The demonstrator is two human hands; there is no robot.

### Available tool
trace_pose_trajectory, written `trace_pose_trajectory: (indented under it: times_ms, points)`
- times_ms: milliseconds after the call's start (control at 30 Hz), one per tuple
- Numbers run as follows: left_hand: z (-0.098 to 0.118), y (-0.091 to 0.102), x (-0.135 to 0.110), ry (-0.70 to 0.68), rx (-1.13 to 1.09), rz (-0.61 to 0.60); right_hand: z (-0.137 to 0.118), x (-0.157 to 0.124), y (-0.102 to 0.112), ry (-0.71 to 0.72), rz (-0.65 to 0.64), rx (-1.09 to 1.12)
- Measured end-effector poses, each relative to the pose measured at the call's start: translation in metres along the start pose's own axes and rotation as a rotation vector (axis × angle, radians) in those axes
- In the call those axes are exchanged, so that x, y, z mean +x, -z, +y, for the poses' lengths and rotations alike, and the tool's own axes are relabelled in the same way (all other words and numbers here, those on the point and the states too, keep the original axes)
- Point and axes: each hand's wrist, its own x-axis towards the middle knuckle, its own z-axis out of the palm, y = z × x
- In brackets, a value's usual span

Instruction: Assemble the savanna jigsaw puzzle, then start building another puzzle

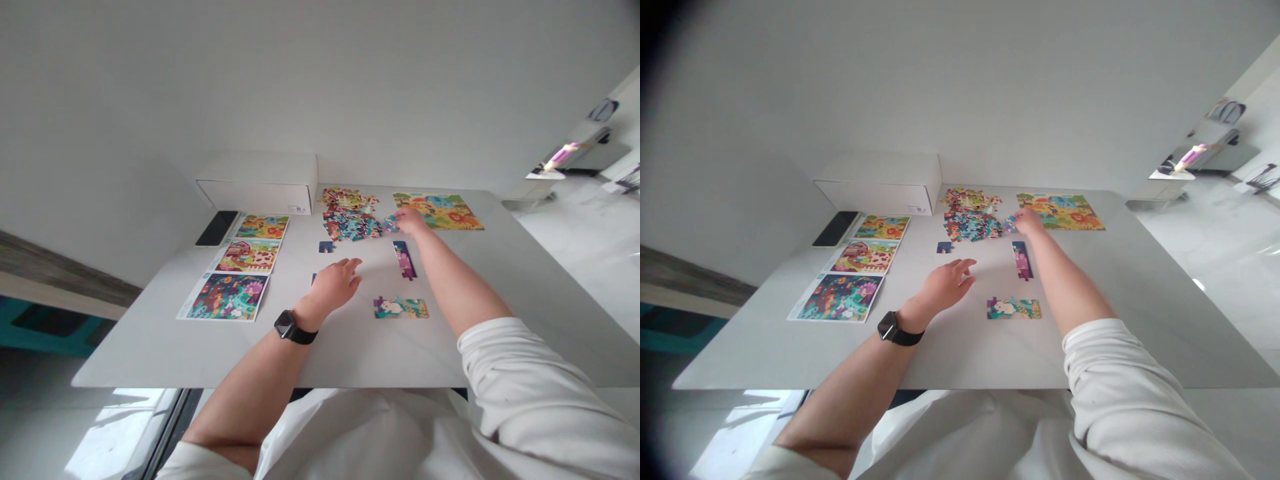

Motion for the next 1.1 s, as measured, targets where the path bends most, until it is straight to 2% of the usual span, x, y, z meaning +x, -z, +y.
trace_pose_trajectory:
  times_ms: [133,233,400,567,667,733,900,1100]
  points:
    - [-0.003,-0.002,0.002,0.001,-0.029,0.026,0.010,-0.020,0.020,-0.022,0.065,0.361]
    - [-0.007,-0.003,0.005,0.007,-0.081,0.086,0.014,-0.050,0.032,0.054,-0.007,0.555]
    - [-0.010,-0.001,0.010,0.014,-0.232,0.188,0.004,-0.116,0.036,0.223,-0.177,0.633]
    - [-0.010,-0.007,0.018,0.040,-0.531,0.190,-0.013,-0.165,0.017,0.261,-0.279,0.609]
    - [-0.013,-0.014,0.023,0.067,-0.733,0.081,-0.017,-0.177,0.003,0.259,-0.305,0.630]
    - [-0.015,-0.017,0.025,0.092,-0.810,0.064,-0.017,-0.179,-0.002,0.238,-0.303,0.668]
    - [-0.021,-0.016,0.029,0.160,-0.937,0.137,-0.009,-0.177,-0.002,0.197,-0.295,0.706]
    - [-0.026,-0.019,0.032,0.181,-0.987,0.182,-0.009,-0.183,-0.007,0.274,-0.372,0.716]
